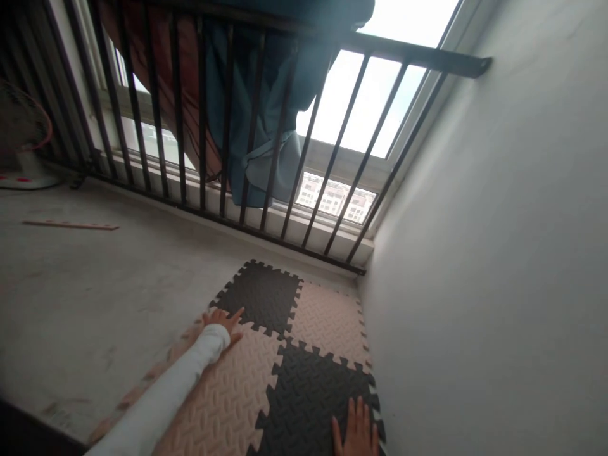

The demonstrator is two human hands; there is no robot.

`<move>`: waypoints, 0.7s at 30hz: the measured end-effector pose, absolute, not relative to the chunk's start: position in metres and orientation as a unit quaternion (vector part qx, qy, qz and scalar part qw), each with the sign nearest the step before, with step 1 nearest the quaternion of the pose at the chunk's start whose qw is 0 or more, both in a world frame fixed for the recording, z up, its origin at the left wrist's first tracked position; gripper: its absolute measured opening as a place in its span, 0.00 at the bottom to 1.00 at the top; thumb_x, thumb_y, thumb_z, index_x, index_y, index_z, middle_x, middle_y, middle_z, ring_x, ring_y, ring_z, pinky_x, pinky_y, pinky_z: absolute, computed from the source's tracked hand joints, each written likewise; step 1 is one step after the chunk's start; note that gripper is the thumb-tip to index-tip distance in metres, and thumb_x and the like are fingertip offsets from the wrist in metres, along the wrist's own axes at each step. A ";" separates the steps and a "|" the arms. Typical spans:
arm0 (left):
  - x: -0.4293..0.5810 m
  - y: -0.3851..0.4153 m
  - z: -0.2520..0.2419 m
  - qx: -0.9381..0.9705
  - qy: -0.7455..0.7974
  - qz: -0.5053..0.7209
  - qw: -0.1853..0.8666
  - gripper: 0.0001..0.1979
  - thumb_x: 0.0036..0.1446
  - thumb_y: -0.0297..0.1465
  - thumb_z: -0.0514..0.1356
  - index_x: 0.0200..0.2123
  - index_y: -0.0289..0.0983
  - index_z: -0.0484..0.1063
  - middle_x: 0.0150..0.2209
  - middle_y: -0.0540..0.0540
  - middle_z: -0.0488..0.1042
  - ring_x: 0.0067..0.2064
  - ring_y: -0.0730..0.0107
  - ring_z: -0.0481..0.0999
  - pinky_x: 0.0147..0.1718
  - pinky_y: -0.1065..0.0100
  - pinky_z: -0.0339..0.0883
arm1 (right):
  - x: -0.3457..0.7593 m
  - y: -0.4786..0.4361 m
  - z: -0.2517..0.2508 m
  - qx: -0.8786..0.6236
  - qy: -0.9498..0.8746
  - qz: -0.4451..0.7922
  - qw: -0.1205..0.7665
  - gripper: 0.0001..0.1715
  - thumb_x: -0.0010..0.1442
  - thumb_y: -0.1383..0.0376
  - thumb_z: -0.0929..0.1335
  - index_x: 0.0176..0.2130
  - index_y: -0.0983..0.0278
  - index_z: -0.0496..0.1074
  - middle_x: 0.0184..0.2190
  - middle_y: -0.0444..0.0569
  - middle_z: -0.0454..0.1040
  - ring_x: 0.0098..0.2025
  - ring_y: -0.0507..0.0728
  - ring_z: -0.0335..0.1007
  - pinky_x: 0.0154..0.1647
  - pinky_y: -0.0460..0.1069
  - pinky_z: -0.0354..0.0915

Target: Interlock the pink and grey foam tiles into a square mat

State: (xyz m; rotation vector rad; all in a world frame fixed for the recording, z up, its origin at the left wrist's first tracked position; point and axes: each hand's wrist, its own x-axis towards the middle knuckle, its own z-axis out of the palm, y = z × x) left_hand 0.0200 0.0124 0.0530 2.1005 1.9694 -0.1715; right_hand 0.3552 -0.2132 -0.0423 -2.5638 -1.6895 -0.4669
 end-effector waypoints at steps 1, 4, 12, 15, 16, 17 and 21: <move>0.029 0.003 0.053 0.715 0.682 -0.075 0.134 0.34 0.44 0.45 0.53 0.55 0.47 0.48 0.57 0.37 0.52 0.58 0.44 0.43 0.48 0.39 0.34 | 0.353 -0.212 -0.040 -0.836 -0.529 -0.144 0.006 0.40 0.50 0.45 0.50 0.52 0.66 0.59 0.55 0.54 0.56 0.57 0.63 0.47 0.54 0.61 0.47; 0.063 -0.046 0.047 0.698 0.692 -0.086 0.160 0.31 0.48 0.40 0.50 0.56 0.44 0.47 0.60 0.40 0.40 0.60 0.51 0.36 0.52 0.46 0.34 | 0.345 -0.209 -0.030 -0.855 -0.507 -0.112 -0.016 0.42 0.50 0.44 0.52 0.54 0.68 0.56 0.57 0.55 0.51 0.58 0.62 0.44 0.56 0.60 0.44; 0.081 -0.227 0.005 0.799 0.548 0.005 0.248 0.33 0.40 0.33 0.52 0.54 0.38 0.55 0.60 0.44 0.43 0.60 0.58 0.39 0.56 0.56 0.36 | 0.313 -0.207 0.018 -0.876 -0.474 -0.058 -0.065 0.36 0.53 0.50 0.53 0.56 0.66 0.51 0.58 0.52 0.47 0.59 0.58 0.41 0.57 0.57 0.41; 0.060 -0.259 -0.001 0.777 0.592 0.048 0.211 0.31 0.39 0.29 0.51 0.52 0.41 0.58 0.59 0.49 0.49 0.59 0.64 0.44 0.56 0.62 0.40 | 0.309 -0.208 0.027 -0.878 -0.472 -0.055 -0.061 0.35 0.54 0.51 0.54 0.56 0.66 0.50 0.59 0.52 0.46 0.59 0.58 0.40 0.57 0.56 0.40; 0.053 -0.263 0.000 0.762 0.611 0.069 0.204 0.29 0.40 0.27 0.51 0.51 0.41 0.60 0.58 0.50 0.52 0.59 0.66 0.48 0.56 0.64 0.43 | 0.309 -0.208 0.030 -0.877 -0.474 -0.048 -0.057 0.35 0.54 0.51 0.54 0.56 0.67 0.50 0.59 0.52 0.46 0.59 0.58 0.40 0.57 0.56 0.40; 0.047 -0.265 0.002 0.747 0.626 0.090 0.205 0.27 0.41 0.27 0.50 0.49 0.40 0.62 0.56 0.49 0.56 0.57 0.67 0.52 0.55 0.66 0.46 | 0.308 -0.208 0.032 -0.876 -0.479 -0.035 -0.053 0.35 0.54 0.51 0.53 0.56 0.67 0.49 0.59 0.52 0.46 0.59 0.58 0.39 0.57 0.56 0.40; 0.035 -0.260 0.011 0.673 0.681 0.160 0.239 0.19 0.43 0.26 0.51 0.42 0.36 0.68 0.46 0.42 0.67 0.49 0.66 0.64 0.49 0.68 0.55 | 0.302 -0.218 0.041 -0.852 -0.519 0.043 -0.049 0.33 0.55 0.53 0.53 0.56 0.66 0.51 0.59 0.51 0.46 0.59 0.59 0.39 0.56 0.58 0.42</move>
